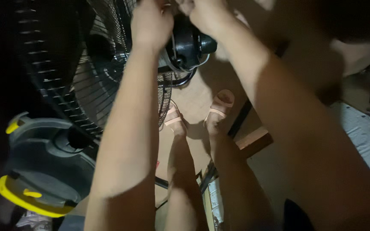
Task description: The person wraps the power cord around a standing fan, then picks up a vacuum cleaner hose and attaches a floor nozzle to it. They connect the hose to the vacuum cleaner body and prepare the vacuum for use.
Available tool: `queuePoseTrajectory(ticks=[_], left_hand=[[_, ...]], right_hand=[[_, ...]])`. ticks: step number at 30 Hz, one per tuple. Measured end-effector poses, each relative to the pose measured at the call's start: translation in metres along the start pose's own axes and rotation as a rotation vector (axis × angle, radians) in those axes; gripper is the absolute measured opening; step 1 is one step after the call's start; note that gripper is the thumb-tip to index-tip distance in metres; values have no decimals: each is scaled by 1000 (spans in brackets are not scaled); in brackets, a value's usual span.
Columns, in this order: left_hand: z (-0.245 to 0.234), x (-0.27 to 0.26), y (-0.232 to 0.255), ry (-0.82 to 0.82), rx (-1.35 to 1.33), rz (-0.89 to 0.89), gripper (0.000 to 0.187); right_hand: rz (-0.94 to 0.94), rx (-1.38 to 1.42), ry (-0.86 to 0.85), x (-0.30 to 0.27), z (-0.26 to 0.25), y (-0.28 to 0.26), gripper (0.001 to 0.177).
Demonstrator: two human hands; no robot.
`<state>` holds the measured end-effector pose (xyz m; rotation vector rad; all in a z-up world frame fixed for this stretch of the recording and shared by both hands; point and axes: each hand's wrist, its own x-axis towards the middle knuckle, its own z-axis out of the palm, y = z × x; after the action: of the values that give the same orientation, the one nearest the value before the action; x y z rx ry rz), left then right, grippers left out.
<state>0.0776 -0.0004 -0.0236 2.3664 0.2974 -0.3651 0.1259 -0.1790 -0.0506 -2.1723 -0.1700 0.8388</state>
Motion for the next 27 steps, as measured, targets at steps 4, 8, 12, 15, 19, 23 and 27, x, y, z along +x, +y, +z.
queuePoseTrajectory(ticks=[4, 8, 12, 15, 19, 23, 27], left_hand=[[-28, -63, 19, 244, 61, 137, 40], [-46, -99, 33, 190, -122, -91, 44], [-65, -142, 61, 258, -242, -78, 50], [-86, -177, 82, 365, -283, -30, 44], [-125, -210, 91, 481, -241, 5, 33], [-163, -222, 74, 581, -6, -11, 38], [-179, -209, 33, 571, -75, -113, 68]], right_hand=[[-92, -81, 51, -24, -33, 7, 21], [-136, 77, 221, -61, -40, -10, 41], [-153, 100, 247, -109, -12, -59, 40], [-144, 400, 185, -129, 20, -92, 39], [-131, 510, 119, -140, 69, -123, 40], [67, 524, 37, -137, 98, -152, 54], [172, 738, 18, -121, 106, -170, 72]])
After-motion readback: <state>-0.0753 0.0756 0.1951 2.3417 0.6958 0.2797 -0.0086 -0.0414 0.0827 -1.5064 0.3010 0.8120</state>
